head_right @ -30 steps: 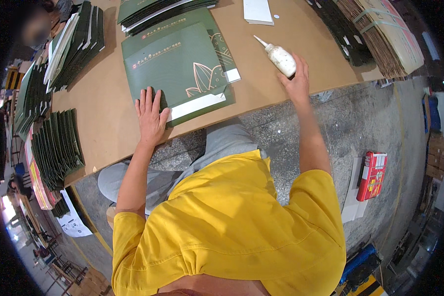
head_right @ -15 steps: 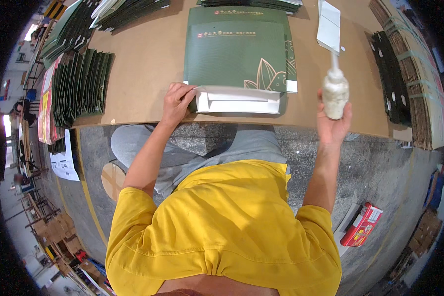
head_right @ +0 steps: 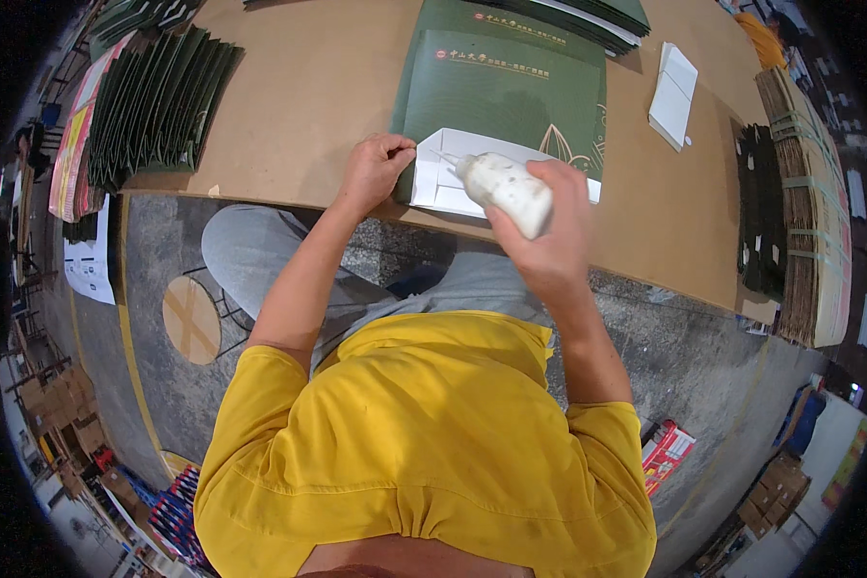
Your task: Manually folding and gluing the bottoms of paper shopping bags in an industrial setting.
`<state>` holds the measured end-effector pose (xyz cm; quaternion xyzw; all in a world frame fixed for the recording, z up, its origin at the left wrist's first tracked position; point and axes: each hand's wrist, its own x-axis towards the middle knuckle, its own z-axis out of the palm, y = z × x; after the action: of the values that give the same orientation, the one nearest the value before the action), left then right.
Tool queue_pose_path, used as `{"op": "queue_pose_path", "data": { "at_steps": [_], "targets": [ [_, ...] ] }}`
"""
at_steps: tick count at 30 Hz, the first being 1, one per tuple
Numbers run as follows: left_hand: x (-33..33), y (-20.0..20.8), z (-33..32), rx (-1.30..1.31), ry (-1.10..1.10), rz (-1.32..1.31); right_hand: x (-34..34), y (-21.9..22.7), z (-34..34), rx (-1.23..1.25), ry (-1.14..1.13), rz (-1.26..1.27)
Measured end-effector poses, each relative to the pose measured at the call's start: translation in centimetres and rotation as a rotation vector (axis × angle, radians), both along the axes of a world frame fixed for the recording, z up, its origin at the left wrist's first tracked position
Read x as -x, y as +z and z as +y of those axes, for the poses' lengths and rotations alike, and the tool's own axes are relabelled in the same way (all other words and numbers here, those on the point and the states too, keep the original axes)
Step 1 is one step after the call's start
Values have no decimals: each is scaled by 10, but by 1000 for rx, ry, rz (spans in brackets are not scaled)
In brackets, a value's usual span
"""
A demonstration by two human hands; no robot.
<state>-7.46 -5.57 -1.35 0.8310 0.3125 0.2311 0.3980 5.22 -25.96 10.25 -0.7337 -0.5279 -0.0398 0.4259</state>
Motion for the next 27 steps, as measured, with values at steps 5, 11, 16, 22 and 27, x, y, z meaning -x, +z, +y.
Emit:
{"op": "queue_pose_path", "data": {
  "at_steps": [5, 11, 16, 22, 27],
  "targets": [
    [-2, -2, -2, -5, -20, -24, 5, -8, 18, -9, 111, -121],
    [-1, -1, -3, -34, -22, -38, 9, -9, 28, 71, 92, -254],
    [0, -5, -1, -74, -14, -43, 10, -10, 27, 93, 85, -262],
    [0, -7, -1, -77, -10, -23, 6, -14, 26, 3, 80, -222],
    [-6, -3, -4, -39, -3, -30, -13, -13, -11, -123, -138, 433]
  ]
}}
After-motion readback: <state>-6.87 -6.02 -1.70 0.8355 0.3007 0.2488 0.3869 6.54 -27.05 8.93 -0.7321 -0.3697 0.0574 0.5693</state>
